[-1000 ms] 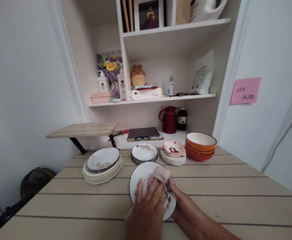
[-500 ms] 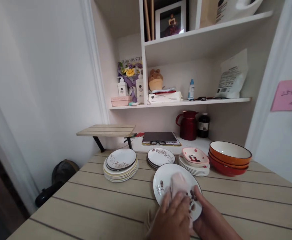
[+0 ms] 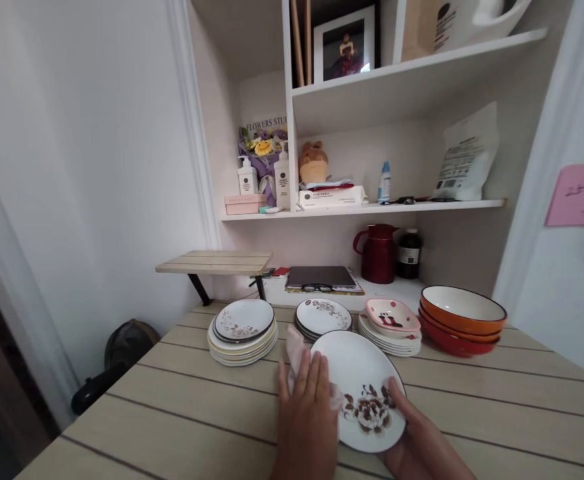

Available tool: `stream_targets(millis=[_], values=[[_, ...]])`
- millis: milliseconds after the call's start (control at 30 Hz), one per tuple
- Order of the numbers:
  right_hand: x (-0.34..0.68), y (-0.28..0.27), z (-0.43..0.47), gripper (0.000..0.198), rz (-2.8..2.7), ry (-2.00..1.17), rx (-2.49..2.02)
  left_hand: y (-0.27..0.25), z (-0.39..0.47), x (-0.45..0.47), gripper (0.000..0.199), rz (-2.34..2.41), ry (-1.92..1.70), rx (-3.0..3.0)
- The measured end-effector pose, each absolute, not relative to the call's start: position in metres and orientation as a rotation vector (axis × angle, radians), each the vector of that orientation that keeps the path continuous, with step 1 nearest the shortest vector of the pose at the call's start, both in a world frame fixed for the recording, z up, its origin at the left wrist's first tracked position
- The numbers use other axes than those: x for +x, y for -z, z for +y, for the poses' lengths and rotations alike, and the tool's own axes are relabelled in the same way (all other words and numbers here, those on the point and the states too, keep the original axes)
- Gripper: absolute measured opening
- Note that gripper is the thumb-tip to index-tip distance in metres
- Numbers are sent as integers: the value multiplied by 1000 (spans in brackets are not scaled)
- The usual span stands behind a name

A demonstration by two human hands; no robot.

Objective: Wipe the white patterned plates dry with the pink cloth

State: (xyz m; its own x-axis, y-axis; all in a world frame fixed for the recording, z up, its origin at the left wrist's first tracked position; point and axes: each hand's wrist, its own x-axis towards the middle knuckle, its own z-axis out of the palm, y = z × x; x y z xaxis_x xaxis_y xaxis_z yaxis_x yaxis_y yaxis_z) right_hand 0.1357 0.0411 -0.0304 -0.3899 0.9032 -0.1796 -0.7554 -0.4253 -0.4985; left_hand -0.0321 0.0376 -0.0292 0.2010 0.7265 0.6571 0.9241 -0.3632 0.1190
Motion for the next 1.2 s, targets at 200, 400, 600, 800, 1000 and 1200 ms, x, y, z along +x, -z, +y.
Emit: stream_targets(millis=[200, 400, 600, 800, 1000, 1200], values=[[137, 35, 45, 49, -405, -2013, -471, 50, 38, -25, 49, -1417, 851, -2334], [131, 22, 36, 46, -422, -2020, -549, 31, 37, -38, 56, -1444, 838, -2406], [128, 16, 31, 47, -419, -2021, -667, 15, 32, -47, 68, -1669, 937, -2272], [134, 26, 38, 52, -413, -2032, -583, 19, 37, -45, 67, -1898, 1177, -2098], [132, 24, 37, 52, -400, -2026, -537, 17, 47, -57, 76, -2086, 1919, -1931], [130, 13, 28, 55, -408, -2045, -571, 7, 37, -47, 61, -2090, 2531, -2070]])
